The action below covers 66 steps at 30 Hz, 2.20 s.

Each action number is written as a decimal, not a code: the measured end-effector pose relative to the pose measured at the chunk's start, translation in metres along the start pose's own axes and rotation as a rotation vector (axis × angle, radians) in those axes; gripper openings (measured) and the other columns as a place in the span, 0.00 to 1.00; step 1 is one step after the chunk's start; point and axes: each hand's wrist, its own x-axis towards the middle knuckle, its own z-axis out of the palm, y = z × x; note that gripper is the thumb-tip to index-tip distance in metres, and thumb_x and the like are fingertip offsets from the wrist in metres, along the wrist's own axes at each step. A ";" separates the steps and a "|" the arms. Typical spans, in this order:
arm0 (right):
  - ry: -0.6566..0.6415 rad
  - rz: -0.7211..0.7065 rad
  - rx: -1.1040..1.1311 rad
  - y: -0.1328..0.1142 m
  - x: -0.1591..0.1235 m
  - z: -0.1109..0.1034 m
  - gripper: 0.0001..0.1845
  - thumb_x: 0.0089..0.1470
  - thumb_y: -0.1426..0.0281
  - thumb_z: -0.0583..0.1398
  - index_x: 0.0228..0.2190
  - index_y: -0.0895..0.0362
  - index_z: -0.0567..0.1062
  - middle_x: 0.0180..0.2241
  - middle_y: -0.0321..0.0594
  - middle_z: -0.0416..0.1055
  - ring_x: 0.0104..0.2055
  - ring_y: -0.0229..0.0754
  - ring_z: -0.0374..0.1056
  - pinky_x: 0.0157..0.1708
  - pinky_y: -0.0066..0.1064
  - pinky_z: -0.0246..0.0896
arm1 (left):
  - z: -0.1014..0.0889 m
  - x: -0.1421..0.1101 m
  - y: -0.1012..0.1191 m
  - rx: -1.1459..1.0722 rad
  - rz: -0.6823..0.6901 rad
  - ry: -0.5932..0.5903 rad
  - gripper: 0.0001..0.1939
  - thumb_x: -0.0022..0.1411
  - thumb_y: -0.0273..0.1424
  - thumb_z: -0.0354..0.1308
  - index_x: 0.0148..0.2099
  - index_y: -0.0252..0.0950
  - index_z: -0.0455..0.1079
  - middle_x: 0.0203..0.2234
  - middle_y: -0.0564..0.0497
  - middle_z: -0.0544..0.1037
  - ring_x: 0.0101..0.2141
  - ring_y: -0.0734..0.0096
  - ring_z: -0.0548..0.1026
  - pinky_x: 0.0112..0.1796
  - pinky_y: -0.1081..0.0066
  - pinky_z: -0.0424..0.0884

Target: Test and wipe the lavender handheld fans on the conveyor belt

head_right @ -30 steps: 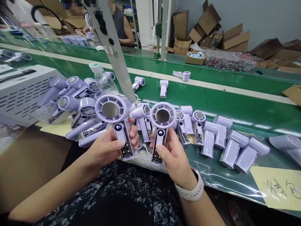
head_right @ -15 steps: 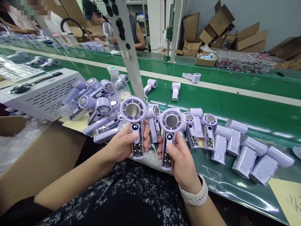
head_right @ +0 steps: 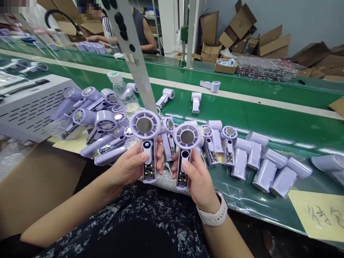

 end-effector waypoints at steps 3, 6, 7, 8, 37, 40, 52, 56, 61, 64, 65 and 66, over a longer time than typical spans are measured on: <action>0.024 0.010 -0.001 -0.002 0.000 0.000 0.16 0.57 0.55 0.62 0.41 0.53 0.73 0.34 0.40 0.73 0.29 0.43 0.68 0.27 0.36 0.69 | -0.002 0.001 -0.002 -0.010 -0.005 0.018 0.18 0.63 0.39 0.65 0.51 0.37 0.66 0.34 0.53 0.72 0.29 0.71 0.75 0.31 0.68 0.78; 0.016 0.015 0.043 -0.003 -0.001 0.000 0.13 0.58 0.58 0.62 0.39 0.53 0.74 0.35 0.40 0.74 0.29 0.42 0.68 0.27 0.36 0.68 | -0.004 0.001 -0.004 -0.030 0.021 0.029 0.18 0.63 0.39 0.63 0.51 0.37 0.66 0.33 0.53 0.72 0.28 0.71 0.75 0.28 0.69 0.77; 0.004 0.012 0.069 -0.003 -0.001 -0.001 0.12 0.59 0.59 0.63 0.39 0.53 0.74 0.37 0.41 0.74 0.30 0.43 0.68 0.27 0.36 0.69 | -0.004 0.001 -0.004 -0.027 0.027 0.026 0.18 0.63 0.38 0.63 0.51 0.37 0.65 0.33 0.52 0.72 0.28 0.70 0.75 0.28 0.69 0.76; -0.010 0.005 0.091 -0.003 -0.001 -0.001 0.11 0.59 0.59 0.63 0.39 0.53 0.74 0.39 0.42 0.74 0.31 0.43 0.69 0.27 0.36 0.69 | -0.003 0.001 -0.004 -0.021 0.033 0.021 0.18 0.63 0.38 0.62 0.52 0.37 0.65 0.34 0.52 0.72 0.28 0.69 0.75 0.28 0.68 0.77; 0.101 0.009 0.308 -0.007 -0.011 0.001 0.13 0.54 0.56 0.70 0.34 0.52 0.85 0.35 0.40 0.83 0.31 0.42 0.78 0.33 0.33 0.79 | 0.024 -0.008 0.002 0.284 -0.077 0.252 0.31 0.59 0.62 0.57 0.46 0.42 0.56 0.33 0.51 0.78 0.24 0.67 0.78 0.24 0.67 0.76; 0.145 -0.032 0.289 -0.010 -0.014 -0.001 0.13 0.52 0.56 0.72 0.31 0.52 0.85 0.29 0.37 0.81 0.27 0.39 0.75 0.30 0.30 0.77 | 0.028 -0.009 0.003 0.278 -0.028 0.319 0.26 0.63 0.59 0.55 0.44 0.42 0.59 0.30 0.52 0.78 0.24 0.69 0.76 0.25 0.70 0.75; 0.047 0.106 0.392 -0.028 -0.011 0.012 0.16 0.58 0.58 0.60 0.30 0.57 0.80 0.29 0.42 0.76 0.30 0.40 0.70 0.35 0.30 0.74 | 0.027 -0.002 -0.001 -0.134 -0.209 0.043 0.33 0.53 0.58 0.67 0.44 0.30 0.75 0.30 0.50 0.74 0.28 0.74 0.73 0.33 0.74 0.73; 0.085 0.108 0.386 -0.028 -0.012 0.013 0.18 0.60 0.56 0.56 0.33 0.56 0.79 0.28 0.43 0.75 0.29 0.43 0.70 0.31 0.33 0.71 | 0.029 -0.004 0.006 -0.171 -0.187 0.044 0.17 0.65 0.44 0.64 0.43 0.33 0.75 0.36 0.46 0.80 0.36 0.66 0.79 0.41 0.65 0.78; 0.173 0.022 0.347 -0.027 -0.014 0.006 0.14 0.58 0.57 0.58 0.38 0.51 0.79 0.31 0.42 0.77 0.35 0.49 0.73 0.30 0.37 0.71 | 0.019 -0.007 0.014 -0.125 -0.187 -0.007 0.20 0.63 0.26 0.66 0.57 0.37 0.70 0.47 0.43 0.82 0.49 0.58 0.81 0.51 0.60 0.77; 0.254 -0.003 0.316 -0.024 -0.014 0.003 0.15 0.56 0.58 0.60 0.40 0.52 0.79 0.34 0.42 0.79 0.37 0.50 0.75 0.40 0.43 0.75 | 0.013 -0.006 0.014 -0.031 -0.162 -0.009 0.29 0.58 0.27 0.71 0.59 0.37 0.66 0.47 0.41 0.82 0.48 0.53 0.82 0.49 0.58 0.79; 0.281 -0.014 0.317 -0.023 -0.013 0.003 0.14 0.56 0.59 0.61 0.41 0.52 0.79 0.35 0.42 0.80 0.37 0.49 0.76 0.42 0.43 0.75 | 0.012 -0.005 0.013 0.002 -0.146 -0.007 0.32 0.56 0.28 0.73 0.59 0.37 0.65 0.46 0.41 0.83 0.46 0.53 0.83 0.46 0.59 0.80; 0.305 -0.027 0.323 -0.022 -0.013 0.003 0.14 0.57 0.60 0.61 0.42 0.51 0.79 0.36 0.40 0.80 0.37 0.48 0.76 0.42 0.42 0.76 | 0.011 -0.005 0.013 0.030 -0.134 -0.006 0.35 0.54 0.29 0.75 0.60 0.38 0.63 0.44 0.42 0.84 0.43 0.54 0.84 0.43 0.62 0.81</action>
